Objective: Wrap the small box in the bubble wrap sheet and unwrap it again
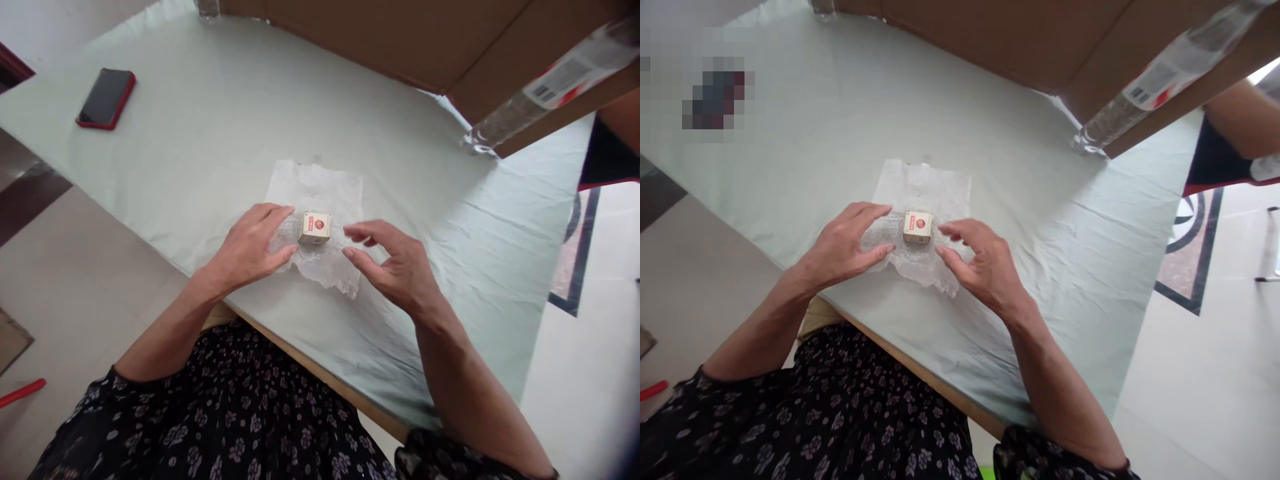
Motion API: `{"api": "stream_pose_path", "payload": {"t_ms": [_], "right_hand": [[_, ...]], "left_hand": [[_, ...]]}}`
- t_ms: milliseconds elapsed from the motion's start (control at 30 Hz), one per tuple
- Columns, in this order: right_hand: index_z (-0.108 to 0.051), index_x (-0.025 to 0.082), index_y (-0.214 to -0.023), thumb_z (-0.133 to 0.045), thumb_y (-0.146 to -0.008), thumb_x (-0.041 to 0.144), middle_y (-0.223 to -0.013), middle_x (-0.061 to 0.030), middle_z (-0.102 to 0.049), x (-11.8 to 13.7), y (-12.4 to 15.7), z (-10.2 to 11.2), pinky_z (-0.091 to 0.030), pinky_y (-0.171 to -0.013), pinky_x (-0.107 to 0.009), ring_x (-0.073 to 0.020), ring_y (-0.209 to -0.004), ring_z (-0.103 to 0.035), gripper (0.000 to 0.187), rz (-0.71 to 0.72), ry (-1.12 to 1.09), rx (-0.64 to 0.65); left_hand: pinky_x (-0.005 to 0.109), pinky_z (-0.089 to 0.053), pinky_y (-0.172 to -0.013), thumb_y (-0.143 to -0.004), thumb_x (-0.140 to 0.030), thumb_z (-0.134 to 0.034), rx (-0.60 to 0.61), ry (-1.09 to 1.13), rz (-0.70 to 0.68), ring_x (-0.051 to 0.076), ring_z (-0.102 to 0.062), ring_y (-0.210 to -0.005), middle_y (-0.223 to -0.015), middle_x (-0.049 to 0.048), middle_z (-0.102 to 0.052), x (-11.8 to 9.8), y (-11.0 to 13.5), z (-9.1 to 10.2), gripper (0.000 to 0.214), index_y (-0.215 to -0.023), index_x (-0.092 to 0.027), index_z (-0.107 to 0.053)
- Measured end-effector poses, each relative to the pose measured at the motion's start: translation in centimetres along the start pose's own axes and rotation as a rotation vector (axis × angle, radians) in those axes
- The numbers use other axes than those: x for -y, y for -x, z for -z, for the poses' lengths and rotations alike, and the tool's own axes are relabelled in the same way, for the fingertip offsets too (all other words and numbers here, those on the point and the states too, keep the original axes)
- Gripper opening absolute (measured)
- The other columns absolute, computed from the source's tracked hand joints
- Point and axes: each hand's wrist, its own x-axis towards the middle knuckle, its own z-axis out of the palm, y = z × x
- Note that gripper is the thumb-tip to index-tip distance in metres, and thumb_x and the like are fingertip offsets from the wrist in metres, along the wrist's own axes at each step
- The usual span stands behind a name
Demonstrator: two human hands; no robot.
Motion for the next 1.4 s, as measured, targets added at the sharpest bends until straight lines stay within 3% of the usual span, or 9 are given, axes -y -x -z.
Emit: {"api": "stream_pose_path", "payload": {"t_ms": [133,233,467,600,767,967,1133,1267,1400], "right_hand": [[-0.054,0.021,-0.139,-0.068,-0.086,0.039,-0.140,-0.0149,-0.062,-0.7,-2.7,-3.0,-0.052,-0.099,-0.053,-0.0340,-0.123,-0.060,0.058,0.068,0.085,0.018],[-0.058,0.022,-0.133,-0.065,-0.088,0.034,-0.130,-0.0136,-0.068,-1.5,-3.1,-3.9,-0.050,-0.102,-0.054,-0.0336,-0.119,-0.062,0.047,0.066,0.112,0.082],[-0.062,0.026,-0.130,-0.070,-0.085,0.038,-0.127,-0.0114,-0.069,-5.6,2.0,1.7,-0.057,-0.089,-0.050,-0.0299,-0.109,-0.067,0.047,-0.211,0.153,-0.243],[-0.060,0.024,-0.131,-0.070,-0.084,0.042,-0.126,-0.0136,-0.068,-8.1,4.8,3.2,-0.056,-0.092,-0.056,-0.0334,-0.113,-0.066,0.051,-0.266,0.257,-0.228],[-0.055,0.026,-0.137,-0.065,-0.091,0.040,-0.140,-0.0158,-0.061,-4.4,5.1,2.7,-0.049,-0.104,-0.062,-0.0359,-0.133,-0.055,0.050,-0.140,0.339,-0.389],[-0.061,0.024,-0.129,-0.058,-0.094,0.028,-0.140,-0.0138,-0.062,-0.2,1.9,-0.9,-0.048,-0.109,-0.055,-0.0320,-0.130,-0.058,0.036,0.074,0.215,-0.100],[-0.049,0.020,-0.145,-0.050,-0.094,0.025,-0.150,-0.0159,-0.054,-1.6,-2.3,-4.2,-0.042,-0.116,-0.057,-0.0322,-0.139,-0.050,0.052,0.062,0.211,0.067],[-0.049,0.012,-0.146,-0.048,-0.096,0.033,-0.153,-0.0201,-0.051,-3.4,-4.1,-5.8,-0.038,-0.118,-0.057,-0.0346,-0.143,-0.046,0.054,0.010,0.302,0.143],[-0.050,0.016,-0.146,-0.041,-0.101,0.041,-0.157,-0.0159,-0.048,-4.0,-3.9,-6.5,-0.037,-0.117,-0.057,-0.0345,-0.147,-0.041,0.052,-0.002,0.372,0.153]], "left_hand": [[0.053,-0.035,-0.119,-0.081,-0.044,-0.072,0.165,-0.040,0.016,0.038,-0.038,-0.148,-0.155,0.0242,-0.044,0.5,-0.5,-2.2,0.088,-0.152,-0.009,-0.033],[0.054,-0.025,-0.124,-0.078,-0.048,-0.075,0.297,-0.054,0.050,0.039,-0.025,-0.154,-0.163,0.0265,-0.032,1.2,-0.2,-3.2,0.100,-0.155,-0.007,-0.026],[0.054,-0.017,-0.127,-0.082,-0.053,-0.069,0.328,-0.028,0.053,0.039,-0.016,-0.157,-0.167,0.0236,-0.022,1.8,0.4,-3.5,0.101,-0.159,-0.011,-0.019],[0.053,-0.017,-0.126,-0.082,-0.052,-0.068,0.310,-0.041,0.062,0.039,-0.018,-0.157,-0.167,0.0227,-0.024,1.5,0.4,-3.6,0.098,-0.158,-0.012,-0.021],[0.054,-0.018,-0.126,-0.082,-0.051,-0.070,0.344,-0.078,0.079,0.039,-0.017,-0.157,-0.167,0.0228,-0.024,0.9,0.3,-3.0,0.097,-0.158,-0.013,-0.024],[0.056,-0.024,-0.124,-0.088,-0.055,-0.064,0.295,-0.062,0.071,0.038,-0.022,-0.156,-0.167,0.0237,-0.024,0.4,-0.6,-1.7,0.087,-0.156,-0.014,-0.029],[0.051,-0.025,-0.125,-0.091,-0.042,-0.061,0.251,-0.106,0.022,0.035,-0.025,-0.155,-0.166,0.0215,-0.028,0.5,-2.7,-2.1,0.076,-0.155,-0.013,-0.033],[0.053,-0.021,-0.125,-0.089,-0.050,-0.061,0.342,-0.166,0.049,0.037,-0.023,-0.156,-0.165,0.0215,-0.030,1.8,-3.8,-3.2,0.079,-0.153,-0.010,-0.038],[0.056,-0.015,-0.126,-0.088,-0.060,-0.058,0.335,-0.177,0.042,0.037,-0.019,-0.157,-0.168,0.0180,-0.026,3.1,-3.8,-3.7,0.084,-0.155,-0.015,-0.036]]}}
